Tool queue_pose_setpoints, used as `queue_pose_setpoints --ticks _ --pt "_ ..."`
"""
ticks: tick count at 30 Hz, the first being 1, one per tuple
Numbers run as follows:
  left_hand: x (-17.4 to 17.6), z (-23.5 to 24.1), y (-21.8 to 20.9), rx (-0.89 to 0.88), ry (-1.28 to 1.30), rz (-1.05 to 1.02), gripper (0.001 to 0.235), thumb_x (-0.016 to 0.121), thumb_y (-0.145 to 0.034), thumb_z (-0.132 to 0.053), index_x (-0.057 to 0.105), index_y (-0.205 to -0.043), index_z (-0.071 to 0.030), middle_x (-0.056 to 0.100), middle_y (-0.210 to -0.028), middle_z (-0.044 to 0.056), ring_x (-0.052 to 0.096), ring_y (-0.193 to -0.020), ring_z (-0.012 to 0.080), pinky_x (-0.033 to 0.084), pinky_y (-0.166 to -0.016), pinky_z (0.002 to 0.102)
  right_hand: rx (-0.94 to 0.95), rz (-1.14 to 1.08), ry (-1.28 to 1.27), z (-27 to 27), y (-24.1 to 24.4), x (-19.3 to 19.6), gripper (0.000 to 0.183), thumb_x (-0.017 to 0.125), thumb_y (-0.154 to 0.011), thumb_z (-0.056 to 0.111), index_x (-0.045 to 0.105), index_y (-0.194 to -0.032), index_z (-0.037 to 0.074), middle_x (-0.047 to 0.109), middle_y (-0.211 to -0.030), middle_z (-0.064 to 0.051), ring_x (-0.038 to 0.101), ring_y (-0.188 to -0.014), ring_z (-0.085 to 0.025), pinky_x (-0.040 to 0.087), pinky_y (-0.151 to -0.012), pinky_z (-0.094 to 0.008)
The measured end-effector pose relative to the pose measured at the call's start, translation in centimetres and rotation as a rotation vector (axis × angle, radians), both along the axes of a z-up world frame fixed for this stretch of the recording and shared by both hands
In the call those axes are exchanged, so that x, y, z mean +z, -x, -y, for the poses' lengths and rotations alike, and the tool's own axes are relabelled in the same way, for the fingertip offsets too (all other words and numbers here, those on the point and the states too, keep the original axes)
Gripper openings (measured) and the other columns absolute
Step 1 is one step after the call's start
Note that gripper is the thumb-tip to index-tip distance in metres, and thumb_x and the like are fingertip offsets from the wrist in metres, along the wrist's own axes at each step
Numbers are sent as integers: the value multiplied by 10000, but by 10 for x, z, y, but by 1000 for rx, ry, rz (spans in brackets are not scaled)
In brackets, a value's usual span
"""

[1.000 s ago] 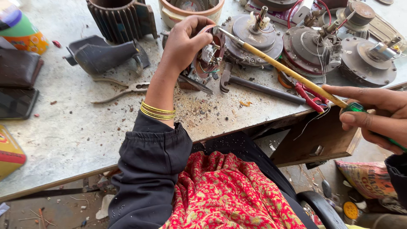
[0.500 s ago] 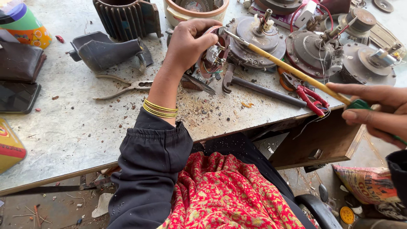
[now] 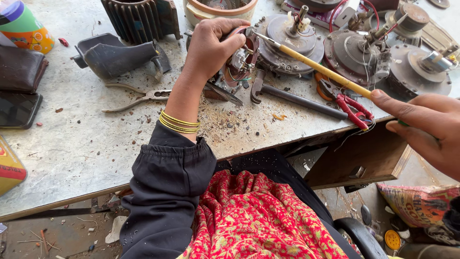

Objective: The person uses pliers and a screwdriver to adjust and tighten components on a small electric motor rotor. They repeatedly reposition the rotor and apply force to secure internal parts.

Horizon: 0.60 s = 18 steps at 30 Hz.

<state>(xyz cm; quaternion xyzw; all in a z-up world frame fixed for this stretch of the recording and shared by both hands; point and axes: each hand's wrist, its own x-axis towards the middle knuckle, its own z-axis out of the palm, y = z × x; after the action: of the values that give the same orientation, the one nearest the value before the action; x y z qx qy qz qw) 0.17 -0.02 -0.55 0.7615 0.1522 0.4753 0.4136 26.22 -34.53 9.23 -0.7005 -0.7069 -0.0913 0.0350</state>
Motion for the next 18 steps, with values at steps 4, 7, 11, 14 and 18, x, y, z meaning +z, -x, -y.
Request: queue_pose_setpoints --ticks 4,7,11,14,18 --pt "-5 -8 -2 47 -126 17 306 708 -888 -150 780 -1153 -16 818 -979 105 753 -808 102 588 -704 241 30 138 -124 2 3 -14 543 722 -875 47 652 -1408 123 627 -788 -165 592 -598 -241 489 -577 -373" --pt "-6 -12 -5 134 -290 37 294 731 -892 -161 794 -1133 -3 819 -991 112 766 -834 121 585 -731 249 13 172 -112 5 -12 -36 557 716 -878 93 649 -1429 142 635 -776 -138 596 -614 -223 494 -592 -361" --pt "-8 -8 -9 103 -64 -71 340 667 -909 -205 758 -1193 -43 810 -920 54 714 -695 115 532 -607 259 58 66 -97 18 -53 -74 578 707 -882 155 645 -1456 167 646 -760 -102 601 -635 -199 501 -613 -345" --pt "-7 -6 -12 103 57 -179 357 653 -932 -246 754 -1221 -64 791 -815 49 608 -595 126 421 -523 286 45 -8 -82 31 -76 -93 595 701 -885 202 642 -1477 186 654 -749 -75 605 -650 -181 506 -628 -333" --pt "-15 -11 -11 40 -174 118 431 707 -1018 -343 728 -1284 -5 813 -966 40 704 -779 50 555 -657 210 -45 -67 -30 36 -64 -91 619 706 -870 252 646 -1486 224 659 -755 -50 613 -690 -173 522 -657 -332"
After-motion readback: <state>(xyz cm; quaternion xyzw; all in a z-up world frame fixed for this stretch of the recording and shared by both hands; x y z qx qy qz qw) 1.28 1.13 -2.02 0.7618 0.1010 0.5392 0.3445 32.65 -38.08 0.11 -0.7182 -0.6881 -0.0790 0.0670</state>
